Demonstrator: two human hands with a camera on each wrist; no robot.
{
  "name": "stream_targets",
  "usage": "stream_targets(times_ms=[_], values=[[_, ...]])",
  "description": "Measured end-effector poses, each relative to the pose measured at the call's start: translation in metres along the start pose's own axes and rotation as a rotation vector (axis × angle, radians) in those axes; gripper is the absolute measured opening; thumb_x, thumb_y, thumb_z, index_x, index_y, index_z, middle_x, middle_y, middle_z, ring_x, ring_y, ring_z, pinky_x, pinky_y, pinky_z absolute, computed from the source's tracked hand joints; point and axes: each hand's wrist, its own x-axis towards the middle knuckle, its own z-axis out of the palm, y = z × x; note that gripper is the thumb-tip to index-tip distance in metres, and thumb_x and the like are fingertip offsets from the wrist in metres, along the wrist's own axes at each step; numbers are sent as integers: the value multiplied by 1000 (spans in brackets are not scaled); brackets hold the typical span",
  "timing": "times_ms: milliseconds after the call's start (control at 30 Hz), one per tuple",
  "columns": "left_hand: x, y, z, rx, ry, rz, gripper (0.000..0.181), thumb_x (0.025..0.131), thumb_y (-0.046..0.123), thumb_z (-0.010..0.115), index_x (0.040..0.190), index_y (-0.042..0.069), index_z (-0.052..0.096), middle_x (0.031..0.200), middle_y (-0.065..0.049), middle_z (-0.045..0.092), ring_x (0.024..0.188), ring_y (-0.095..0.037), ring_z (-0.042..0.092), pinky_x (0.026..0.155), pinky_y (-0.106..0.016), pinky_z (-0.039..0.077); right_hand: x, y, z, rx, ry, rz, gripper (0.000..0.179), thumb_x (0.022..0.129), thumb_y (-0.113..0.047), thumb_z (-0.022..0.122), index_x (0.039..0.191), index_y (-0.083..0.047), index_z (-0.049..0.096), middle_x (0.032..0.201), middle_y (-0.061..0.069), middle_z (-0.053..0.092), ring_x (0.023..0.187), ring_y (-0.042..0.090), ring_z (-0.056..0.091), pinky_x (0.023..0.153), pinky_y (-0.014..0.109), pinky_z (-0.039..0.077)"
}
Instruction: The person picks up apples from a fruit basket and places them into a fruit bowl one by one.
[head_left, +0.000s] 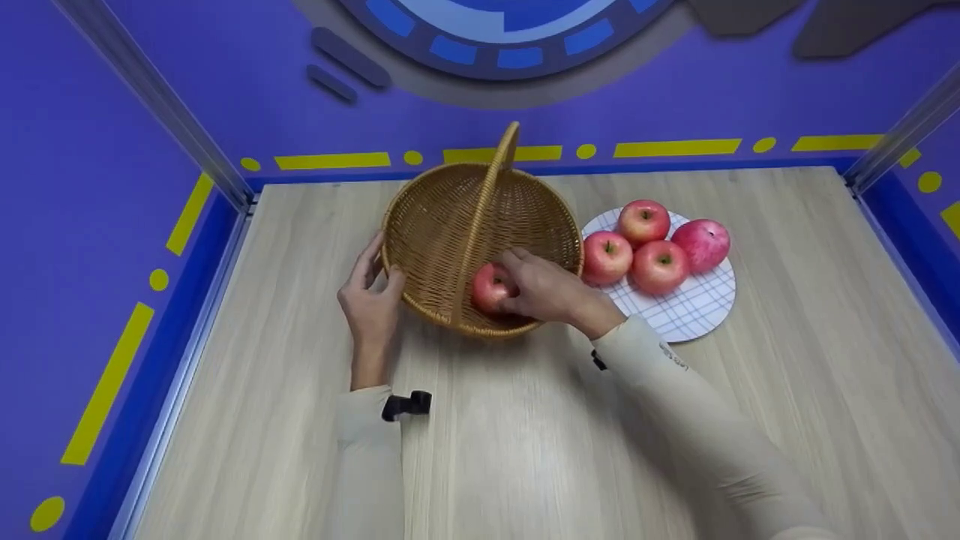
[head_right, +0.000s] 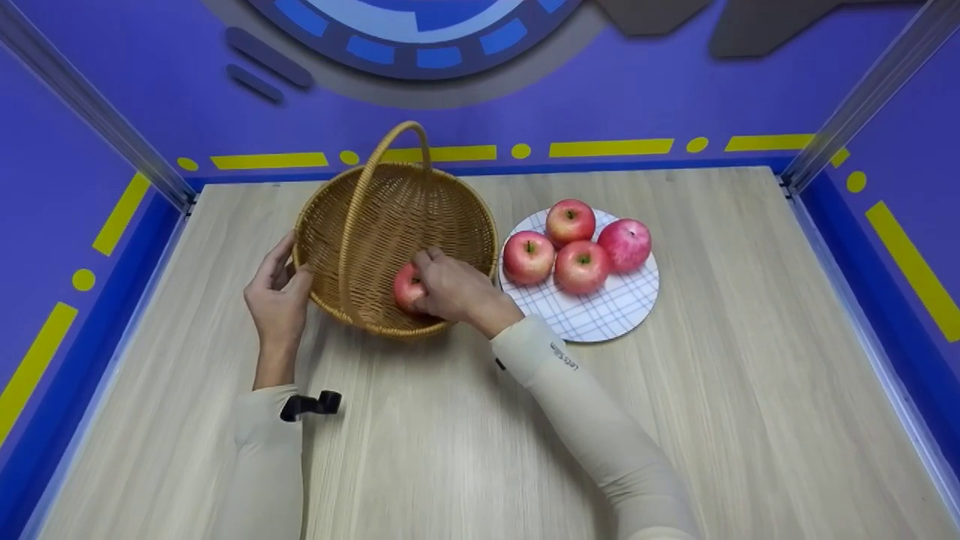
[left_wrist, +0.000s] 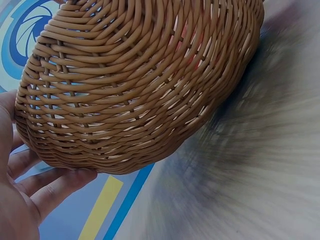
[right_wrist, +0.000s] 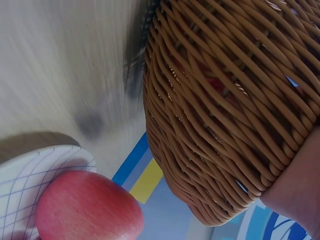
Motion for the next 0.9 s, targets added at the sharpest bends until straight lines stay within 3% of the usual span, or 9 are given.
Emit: stream_targets(times_ms=[433, 767, 900], values=[[0, 0, -1, 4, -3, -10, 48, 92, -12, 61, 140, -7, 64, 144, -21, 63, 125, -46, 64, 100, -41, 57, -3, 0, 3, -10, 67, -78, 53, 88, -23, 83, 127, 3, 60, 116, 18, 59, 94, 35, 65, 84, 50, 58], [1, -1, -1, -6, 6, 36, 47, 91, -16, 60, 138, -13, 64, 140, -27, 63, 125, -51, 62, 107, -58, 50, -5, -5, -4, 17, 96, -94, 54, 89, -20, 83, 132, 4, 60, 121, 19, 60, 104, 33, 63, 93, 47, 55], [0, 0, -1, -13, 8, 20, 47, 91, -15, 61, 138, -12, 64, 140, -27, 63, 125, -51, 62, 108, -60, 48, -7, -8, -10, 37, 109, -88, 55, 89, -20, 84, 133, 3, 60, 122, 19, 60, 106, 33, 62, 94, 47, 55]])
